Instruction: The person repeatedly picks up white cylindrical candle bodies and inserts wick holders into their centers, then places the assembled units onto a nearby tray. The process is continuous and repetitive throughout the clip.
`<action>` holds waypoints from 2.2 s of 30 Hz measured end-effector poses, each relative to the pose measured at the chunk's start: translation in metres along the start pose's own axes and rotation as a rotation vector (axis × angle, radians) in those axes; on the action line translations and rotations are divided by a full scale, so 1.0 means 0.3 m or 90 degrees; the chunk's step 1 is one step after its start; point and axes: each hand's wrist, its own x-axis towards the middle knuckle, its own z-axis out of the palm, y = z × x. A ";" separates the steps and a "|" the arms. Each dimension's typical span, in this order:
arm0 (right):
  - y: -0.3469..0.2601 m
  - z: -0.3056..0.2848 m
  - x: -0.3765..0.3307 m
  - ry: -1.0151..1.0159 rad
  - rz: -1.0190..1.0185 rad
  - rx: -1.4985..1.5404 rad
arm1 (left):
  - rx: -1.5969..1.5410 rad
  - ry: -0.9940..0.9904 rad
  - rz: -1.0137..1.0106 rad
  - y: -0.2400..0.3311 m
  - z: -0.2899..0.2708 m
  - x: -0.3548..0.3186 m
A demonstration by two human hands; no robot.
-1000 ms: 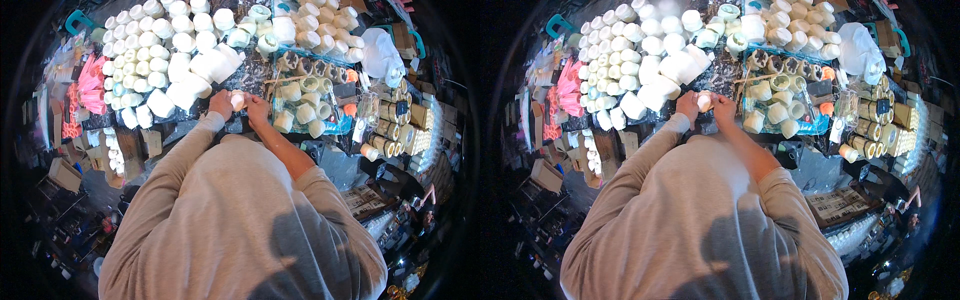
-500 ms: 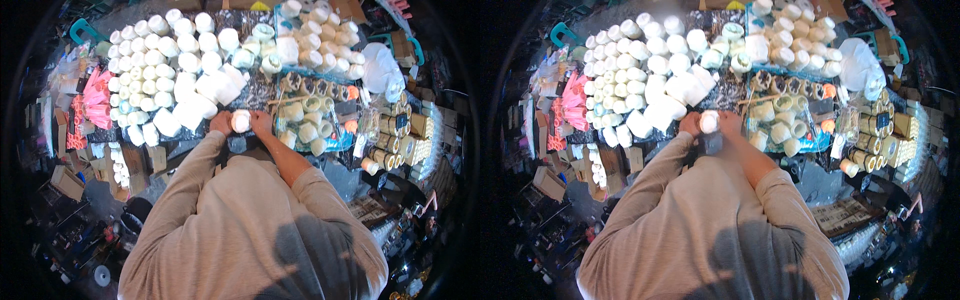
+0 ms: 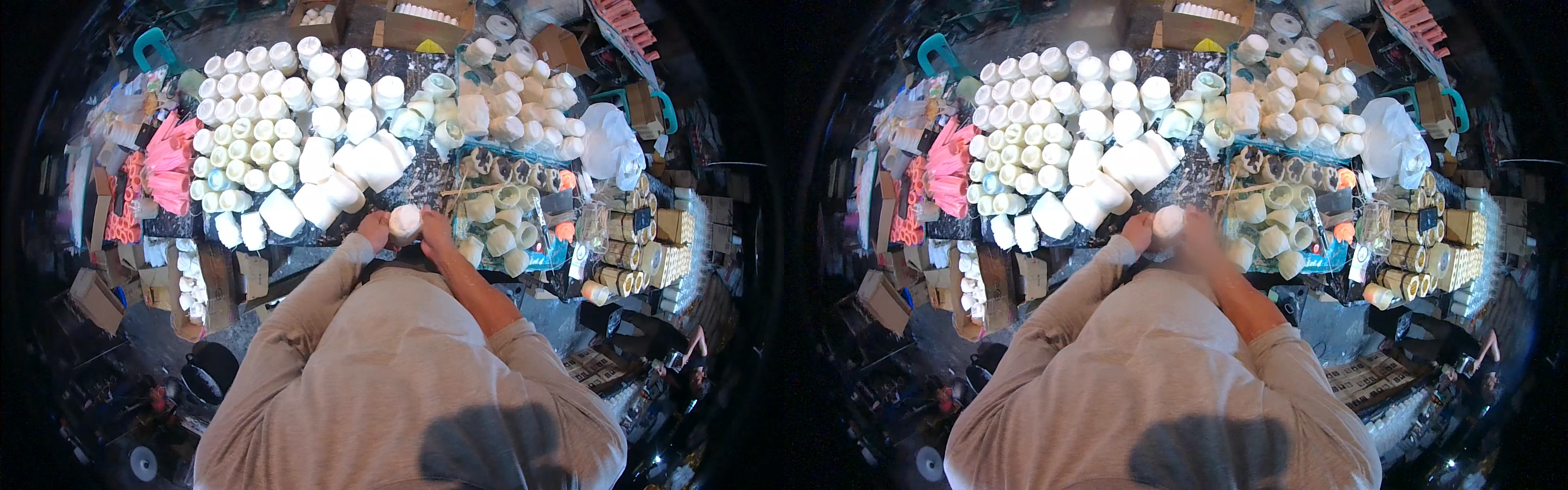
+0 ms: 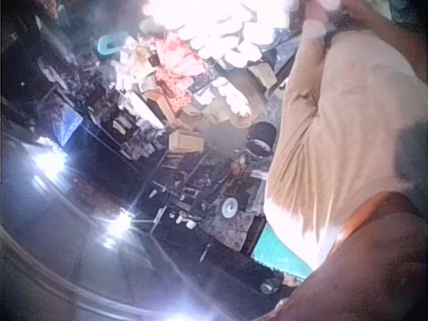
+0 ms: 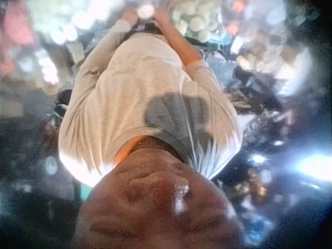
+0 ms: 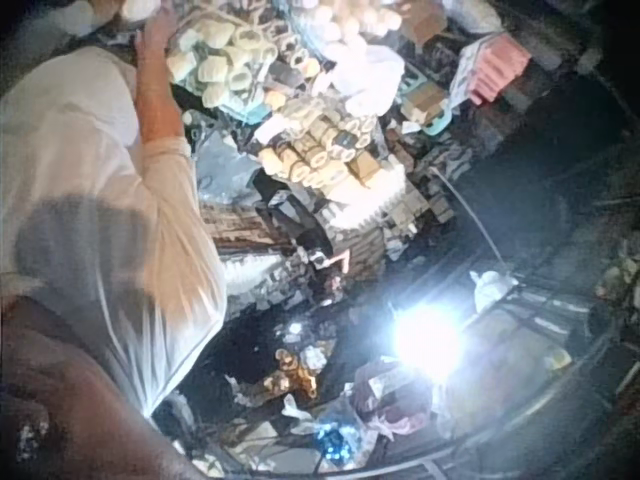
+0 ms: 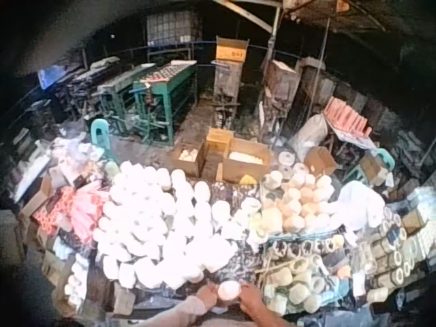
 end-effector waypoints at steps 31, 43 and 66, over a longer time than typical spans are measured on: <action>-0.834 -0.238 -0.186 -0.132 -0.100 -0.016 | -0.132 0.056 0.296 0.536 -0.180 -0.144; -0.883 -0.288 -0.187 -0.210 -0.065 -0.144 | -0.121 0.060 0.278 0.550 -0.171 -0.116; -0.776 -0.171 -0.215 -0.301 0.138 0.060 | 0.064 -0.060 0.447 0.419 -0.285 -0.242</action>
